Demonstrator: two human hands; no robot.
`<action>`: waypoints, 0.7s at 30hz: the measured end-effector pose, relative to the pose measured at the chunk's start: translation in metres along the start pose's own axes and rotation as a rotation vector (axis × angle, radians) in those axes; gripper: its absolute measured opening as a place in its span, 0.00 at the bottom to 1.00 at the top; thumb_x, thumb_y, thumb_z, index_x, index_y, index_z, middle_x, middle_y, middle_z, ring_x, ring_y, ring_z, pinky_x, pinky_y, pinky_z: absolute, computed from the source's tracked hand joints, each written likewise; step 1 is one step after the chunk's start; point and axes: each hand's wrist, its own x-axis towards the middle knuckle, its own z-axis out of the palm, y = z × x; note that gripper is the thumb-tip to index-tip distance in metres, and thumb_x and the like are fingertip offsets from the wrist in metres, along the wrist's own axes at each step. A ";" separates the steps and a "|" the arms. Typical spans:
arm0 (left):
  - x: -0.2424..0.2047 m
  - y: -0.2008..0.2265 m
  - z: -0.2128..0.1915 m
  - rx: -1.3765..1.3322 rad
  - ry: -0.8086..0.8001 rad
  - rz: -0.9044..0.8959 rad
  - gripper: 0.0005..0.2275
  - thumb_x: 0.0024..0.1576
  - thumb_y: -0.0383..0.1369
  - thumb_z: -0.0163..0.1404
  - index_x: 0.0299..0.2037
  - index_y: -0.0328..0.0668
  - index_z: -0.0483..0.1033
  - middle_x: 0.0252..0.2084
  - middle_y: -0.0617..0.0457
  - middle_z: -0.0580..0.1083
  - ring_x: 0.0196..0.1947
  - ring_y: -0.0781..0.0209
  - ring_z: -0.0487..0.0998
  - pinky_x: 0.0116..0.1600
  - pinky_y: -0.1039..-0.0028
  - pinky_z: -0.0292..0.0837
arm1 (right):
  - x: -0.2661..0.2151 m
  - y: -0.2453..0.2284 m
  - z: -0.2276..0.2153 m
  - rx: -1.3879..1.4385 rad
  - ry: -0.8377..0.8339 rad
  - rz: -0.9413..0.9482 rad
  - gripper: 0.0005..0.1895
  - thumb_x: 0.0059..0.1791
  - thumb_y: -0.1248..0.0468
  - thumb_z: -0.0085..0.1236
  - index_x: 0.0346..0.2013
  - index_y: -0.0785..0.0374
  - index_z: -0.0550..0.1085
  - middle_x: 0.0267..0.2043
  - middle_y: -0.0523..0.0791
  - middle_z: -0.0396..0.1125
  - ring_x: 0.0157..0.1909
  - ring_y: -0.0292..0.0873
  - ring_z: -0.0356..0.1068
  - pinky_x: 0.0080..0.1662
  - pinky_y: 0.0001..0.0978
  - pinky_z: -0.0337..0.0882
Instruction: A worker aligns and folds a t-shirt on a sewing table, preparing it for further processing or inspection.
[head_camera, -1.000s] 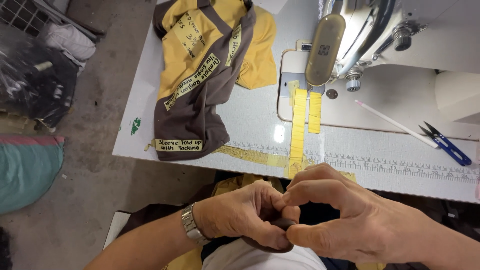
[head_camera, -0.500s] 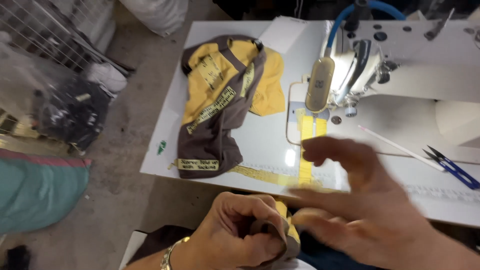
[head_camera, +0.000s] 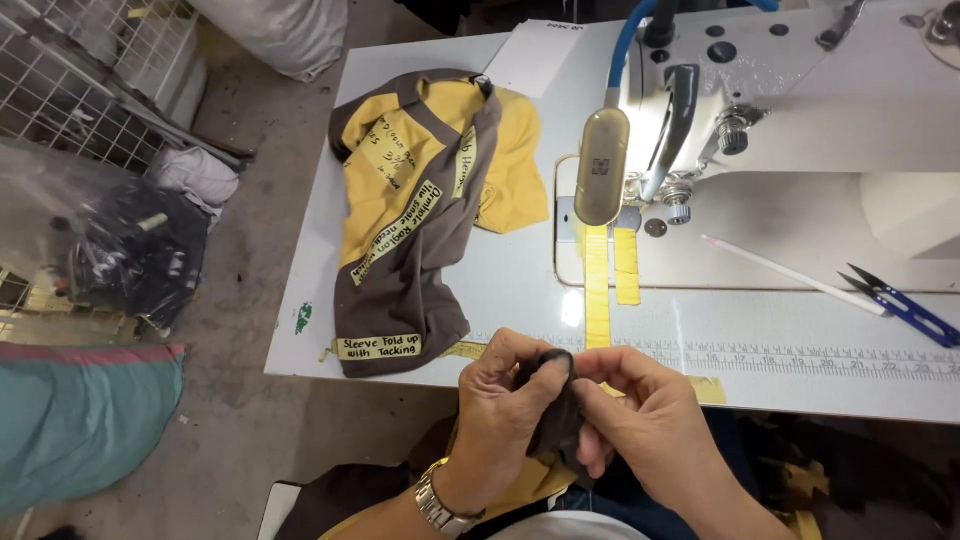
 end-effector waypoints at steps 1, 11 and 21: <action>0.003 -0.003 0.001 -0.016 -0.003 -0.021 0.05 0.54 0.25 0.60 0.29 0.42 0.76 0.29 0.55 0.75 0.27 0.69 0.72 0.32 0.78 0.69 | 0.004 0.005 -0.002 0.054 0.016 -0.005 0.09 0.49 0.75 0.56 0.44 0.77 0.76 0.16 0.60 0.68 0.08 0.51 0.65 0.14 0.42 0.70; 0.018 -0.022 0.011 -0.300 -0.043 -0.227 0.03 0.53 0.23 0.59 0.30 0.35 0.78 0.29 0.46 0.79 0.29 0.59 0.79 0.38 0.72 0.78 | 0.023 -0.008 -0.018 -0.372 0.017 -0.091 0.07 0.47 0.70 0.62 0.39 0.63 0.78 0.20 0.45 0.68 0.11 0.38 0.64 0.18 0.27 0.68; 0.028 -0.032 0.004 -0.292 -0.083 -0.349 0.03 0.52 0.24 0.61 0.31 0.37 0.79 0.29 0.52 0.77 0.29 0.63 0.75 0.37 0.76 0.74 | 0.046 -0.019 -0.040 -0.020 -0.125 0.231 0.14 0.49 0.76 0.49 0.44 0.81 0.78 0.17 0.66 0.70 0.17 0.52 0.70 0.25 0.38 0.75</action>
